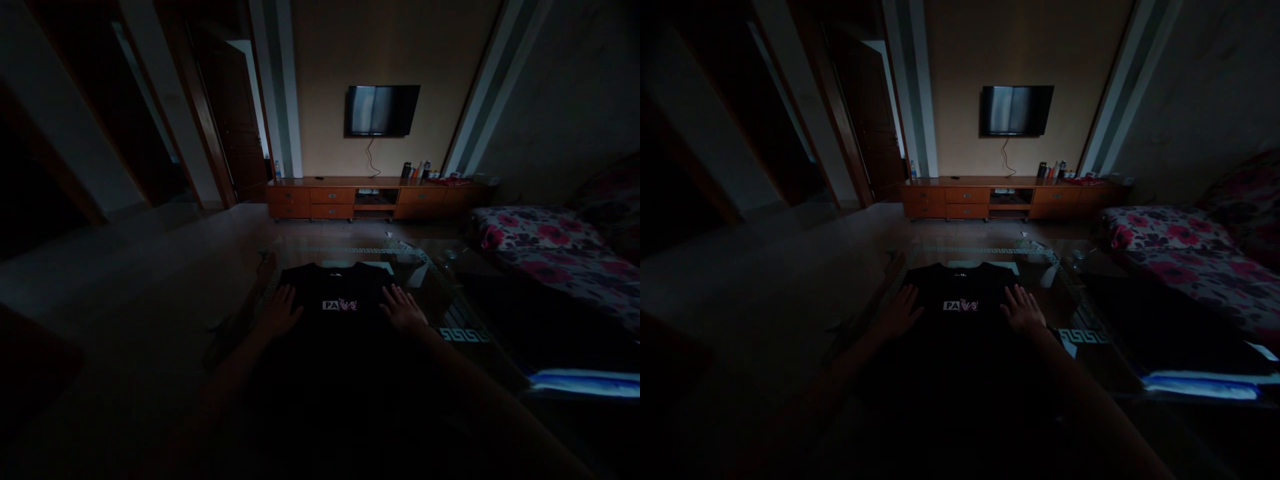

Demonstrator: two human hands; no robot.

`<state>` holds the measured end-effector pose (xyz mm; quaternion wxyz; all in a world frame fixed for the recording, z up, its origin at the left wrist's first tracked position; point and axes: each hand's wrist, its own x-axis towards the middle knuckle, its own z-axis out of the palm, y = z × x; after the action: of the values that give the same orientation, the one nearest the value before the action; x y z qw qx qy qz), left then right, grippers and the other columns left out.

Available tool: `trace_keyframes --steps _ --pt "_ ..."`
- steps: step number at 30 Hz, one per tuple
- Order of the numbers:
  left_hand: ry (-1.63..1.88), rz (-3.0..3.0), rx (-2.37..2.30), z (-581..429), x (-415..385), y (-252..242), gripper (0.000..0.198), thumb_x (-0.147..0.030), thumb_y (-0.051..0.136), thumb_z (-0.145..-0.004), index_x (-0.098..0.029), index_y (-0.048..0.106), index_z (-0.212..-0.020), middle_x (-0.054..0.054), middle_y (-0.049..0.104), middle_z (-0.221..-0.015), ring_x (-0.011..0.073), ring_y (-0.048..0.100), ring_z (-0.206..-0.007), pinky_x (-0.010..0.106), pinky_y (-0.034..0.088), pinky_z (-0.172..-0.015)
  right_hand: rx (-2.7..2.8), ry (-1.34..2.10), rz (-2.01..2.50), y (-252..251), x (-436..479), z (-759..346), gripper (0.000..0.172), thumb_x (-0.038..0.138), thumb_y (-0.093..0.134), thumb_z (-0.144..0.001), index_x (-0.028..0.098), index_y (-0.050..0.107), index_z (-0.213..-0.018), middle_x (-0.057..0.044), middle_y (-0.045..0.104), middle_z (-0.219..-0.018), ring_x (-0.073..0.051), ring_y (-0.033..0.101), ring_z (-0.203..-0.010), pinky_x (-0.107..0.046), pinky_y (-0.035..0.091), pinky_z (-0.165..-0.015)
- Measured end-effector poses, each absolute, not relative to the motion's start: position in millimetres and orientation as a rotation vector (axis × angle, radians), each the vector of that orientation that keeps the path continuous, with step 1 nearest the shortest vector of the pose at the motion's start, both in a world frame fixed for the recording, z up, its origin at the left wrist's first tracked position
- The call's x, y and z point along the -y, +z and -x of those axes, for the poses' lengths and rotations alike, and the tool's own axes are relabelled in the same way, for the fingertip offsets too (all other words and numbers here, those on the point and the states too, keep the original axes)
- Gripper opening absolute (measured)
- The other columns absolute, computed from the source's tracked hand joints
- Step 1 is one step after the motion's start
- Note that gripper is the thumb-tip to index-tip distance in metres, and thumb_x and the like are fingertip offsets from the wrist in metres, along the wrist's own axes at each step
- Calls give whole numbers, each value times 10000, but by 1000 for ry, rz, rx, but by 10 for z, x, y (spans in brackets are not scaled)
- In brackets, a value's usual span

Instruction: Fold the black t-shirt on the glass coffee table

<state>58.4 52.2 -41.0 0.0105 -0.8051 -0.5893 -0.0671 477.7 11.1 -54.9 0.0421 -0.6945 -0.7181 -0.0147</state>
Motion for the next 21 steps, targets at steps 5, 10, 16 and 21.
trace_keyframes --steps 5,10,16,21 --pt "-268 2565 1783 -648 -782 -373 634 -638 370 -996 -398 357 -1583 31 270 -1700 320 179 -1578 512 210 -1241 2195 -24 2084 -543 -398 -4828 609 547 373 -1034 388 279 -1614 -56 145 -1722 -297 173 -1576 -526 183 -1256" --pt "-273 2570 1823 -695 -1064 -403 639 -681 379 -979 -428 380 -1566 30 262 -1702 359 207 -1566 534 223 -1228 2178 13 2130 -560 -704 -4877 634 570 347 -1028 356 277 -1621 -60 164 -1721 -291 172 -1578 -548 169 -1254" --pt "-361 2483 1727 -792 -1287 -382 575 -600 436 -987 -348 512 -1498 82 454 -1584 347 371 -1475 504 263 -1197 2154 -20 2082 -508 -955 -4907 638 530 332 -1028 248 359 -1599 -111 302 -1676 -293 238 -1548 -535 132 -1252" --pt "-383 2362 1653 -846 -1240 -305 448 -430 341 -1043 -180 702 -1137 156 661 -1140 300 589 -1131 453 421 -1014 1995 -207 2151 -343 -869 -4809 472 390 375 -999 130 633 -1296 -219 588 -1353 -361 476 -1301 -508 356 -1086"
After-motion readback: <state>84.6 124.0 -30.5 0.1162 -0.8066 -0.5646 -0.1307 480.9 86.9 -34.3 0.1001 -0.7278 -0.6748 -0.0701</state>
